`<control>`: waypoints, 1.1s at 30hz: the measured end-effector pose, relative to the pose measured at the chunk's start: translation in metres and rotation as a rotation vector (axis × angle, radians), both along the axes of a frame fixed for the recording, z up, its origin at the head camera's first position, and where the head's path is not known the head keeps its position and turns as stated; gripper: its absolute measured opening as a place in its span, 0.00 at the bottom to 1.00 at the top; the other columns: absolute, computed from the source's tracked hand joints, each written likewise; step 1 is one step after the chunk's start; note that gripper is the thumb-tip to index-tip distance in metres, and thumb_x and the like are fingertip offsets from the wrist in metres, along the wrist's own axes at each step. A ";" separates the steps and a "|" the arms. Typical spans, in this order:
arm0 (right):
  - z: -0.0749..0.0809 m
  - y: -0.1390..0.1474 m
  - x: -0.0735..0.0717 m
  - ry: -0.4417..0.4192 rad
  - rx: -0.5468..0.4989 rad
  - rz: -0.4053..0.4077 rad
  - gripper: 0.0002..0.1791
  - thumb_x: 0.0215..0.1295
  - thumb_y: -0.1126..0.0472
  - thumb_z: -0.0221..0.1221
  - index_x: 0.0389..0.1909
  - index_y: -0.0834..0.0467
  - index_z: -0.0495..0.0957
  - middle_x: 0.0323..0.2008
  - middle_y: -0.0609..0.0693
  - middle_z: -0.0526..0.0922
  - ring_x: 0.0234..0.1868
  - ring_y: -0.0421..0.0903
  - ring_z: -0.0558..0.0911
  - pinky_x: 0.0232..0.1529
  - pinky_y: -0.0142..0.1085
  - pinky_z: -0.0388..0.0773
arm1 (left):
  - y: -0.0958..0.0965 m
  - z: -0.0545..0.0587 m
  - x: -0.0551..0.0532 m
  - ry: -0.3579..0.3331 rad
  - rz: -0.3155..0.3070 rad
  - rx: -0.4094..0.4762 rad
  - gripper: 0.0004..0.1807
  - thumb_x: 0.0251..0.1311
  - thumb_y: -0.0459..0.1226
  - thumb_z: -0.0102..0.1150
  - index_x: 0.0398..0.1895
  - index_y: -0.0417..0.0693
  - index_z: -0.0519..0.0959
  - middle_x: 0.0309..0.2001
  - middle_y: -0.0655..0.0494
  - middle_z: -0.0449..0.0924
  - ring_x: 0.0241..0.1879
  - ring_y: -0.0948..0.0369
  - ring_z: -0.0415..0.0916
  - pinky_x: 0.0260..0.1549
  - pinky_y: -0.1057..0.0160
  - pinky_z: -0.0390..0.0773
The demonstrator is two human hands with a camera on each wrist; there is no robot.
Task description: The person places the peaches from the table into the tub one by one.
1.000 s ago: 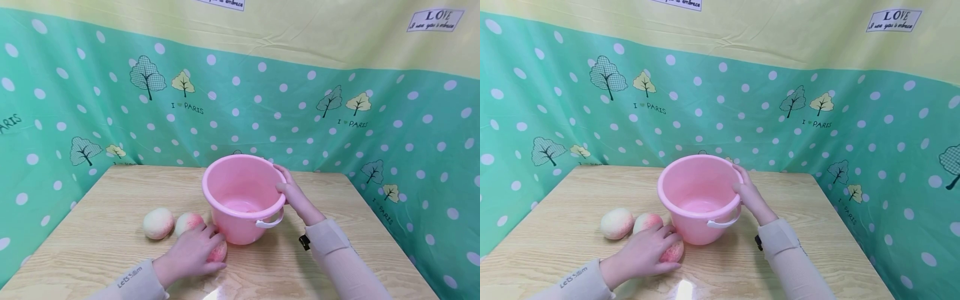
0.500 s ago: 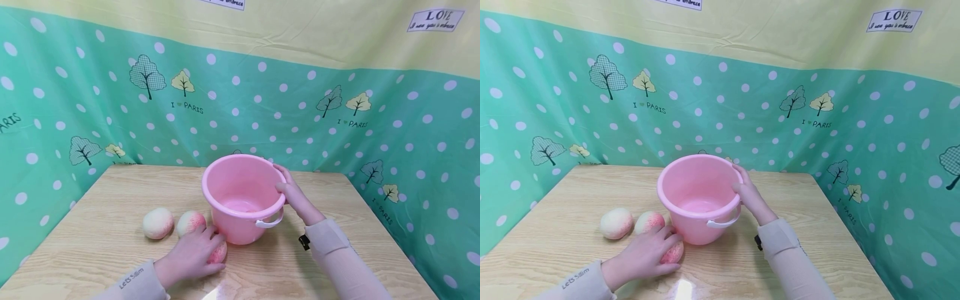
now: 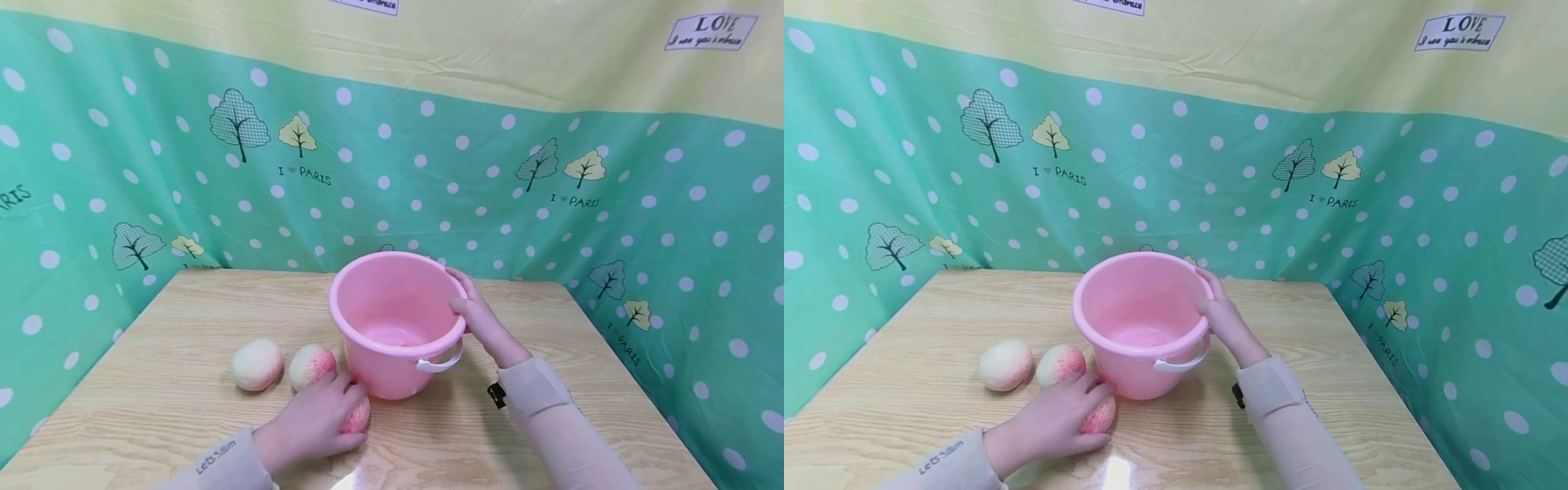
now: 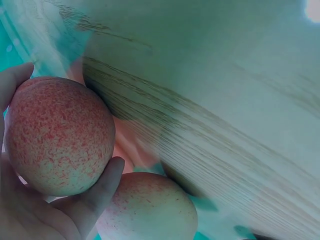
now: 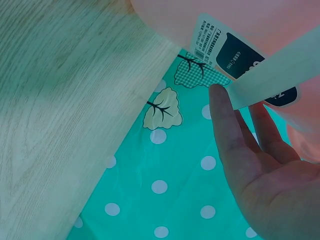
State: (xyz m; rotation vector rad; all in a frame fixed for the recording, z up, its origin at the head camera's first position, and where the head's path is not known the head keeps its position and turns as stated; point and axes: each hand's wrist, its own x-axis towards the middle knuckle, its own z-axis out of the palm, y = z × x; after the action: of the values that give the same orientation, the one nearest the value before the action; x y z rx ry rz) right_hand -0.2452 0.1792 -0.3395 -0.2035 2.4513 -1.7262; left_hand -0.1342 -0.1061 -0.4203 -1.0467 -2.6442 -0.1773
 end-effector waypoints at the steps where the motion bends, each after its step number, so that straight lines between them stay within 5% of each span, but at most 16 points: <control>1: 0.000 0.000 0.000 -0.001 0.000 -0.001 0.44 0.59 0.67 0.45 0.78 0.48 0.46 0.74 0.62 0.55 0.57 0.62 0.75 0.36 0.38 0.79 | 0.000 0.000 0.000 0.001 0.000 0.005 0.30 0.48 0.57 0.67 0.50 0.52 0.75 0.46 0.53 0.74 0.40 0.58 0.71 0.39 0.58 0.77; 12: 0.000 -0.001 0.000 0.001 0.007 -0.001 0.43 0.59 0.67 0.45 0.78 0.48 0.47 0.74 0.61 0.55 0.58 0.64 0.75 0.43 0.46 0.81 | -0.001 -0.003 0.003 0.054 -0.002 0.062 0.31 0.44 0.55 0.69 0.51 0.53 0.76 0.45 0.54 0.74 0.37 0.59 0.71 0.36 0.59 0.77; 33: 0.001 0.000 0.001 0.002 -0.002 0.002 0.44 0.60 0.67 0.45 0.78 0.49 0.45 0.75 0.62 0.54 0.53 0.61 0.77 0.35 0.37 0.79 | -0.007 0.006 0.005 0.045 0.019 0.084 0.29 0.45 0.53 0.69 0.52 0.55 0.77 0.45 0.58 0.76 0.39 0.60 0.72 0.35 0.61 0.77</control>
State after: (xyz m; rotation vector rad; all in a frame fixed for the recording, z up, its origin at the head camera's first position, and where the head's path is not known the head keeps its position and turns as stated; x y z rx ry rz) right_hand -0.2438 0.1788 -0.3388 -0.2085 2.4500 -1.7287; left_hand -0.1290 -0.1131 -0.4146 -0.9863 -2.5818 -0.2553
